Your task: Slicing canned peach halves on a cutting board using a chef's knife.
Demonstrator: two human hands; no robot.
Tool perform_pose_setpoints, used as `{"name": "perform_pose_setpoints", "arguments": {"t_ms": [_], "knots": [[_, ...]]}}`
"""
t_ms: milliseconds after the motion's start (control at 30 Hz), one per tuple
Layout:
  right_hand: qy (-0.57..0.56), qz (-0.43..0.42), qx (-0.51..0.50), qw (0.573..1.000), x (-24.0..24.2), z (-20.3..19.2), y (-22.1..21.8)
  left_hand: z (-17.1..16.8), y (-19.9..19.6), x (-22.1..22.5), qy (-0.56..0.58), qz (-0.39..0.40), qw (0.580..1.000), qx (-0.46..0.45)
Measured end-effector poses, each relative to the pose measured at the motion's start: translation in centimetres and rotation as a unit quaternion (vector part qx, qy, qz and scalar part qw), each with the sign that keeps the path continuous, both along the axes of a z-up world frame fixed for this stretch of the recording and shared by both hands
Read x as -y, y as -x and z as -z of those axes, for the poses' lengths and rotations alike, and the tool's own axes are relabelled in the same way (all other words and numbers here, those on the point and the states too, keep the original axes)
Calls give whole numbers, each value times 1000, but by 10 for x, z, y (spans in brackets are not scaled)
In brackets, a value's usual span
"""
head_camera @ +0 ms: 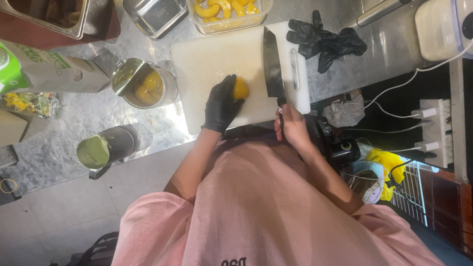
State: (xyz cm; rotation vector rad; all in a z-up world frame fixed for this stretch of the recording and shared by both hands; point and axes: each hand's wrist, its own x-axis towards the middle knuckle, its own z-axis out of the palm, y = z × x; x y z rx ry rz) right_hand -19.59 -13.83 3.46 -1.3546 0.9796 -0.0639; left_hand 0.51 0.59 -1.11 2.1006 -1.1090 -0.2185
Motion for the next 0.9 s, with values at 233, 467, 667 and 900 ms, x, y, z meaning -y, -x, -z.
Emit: {"name": "perform_pose_setpoints", "arguments": {"t_ms": [233,467,667,900], "knots": [[352,-151,28,923,-36,16,1,-2,5,-2,23,-18,999,-25],[292,-162,5,943,-46,-13,-20,2,8,0,34,-45,997,-44],[283,-178,-2,942,-48,-25,-24,3,7,-2,34,-50,996,-61],[308,-201,-71,927,-53,-23,-28,5,6,-2,40,-50,996,-69]]}}
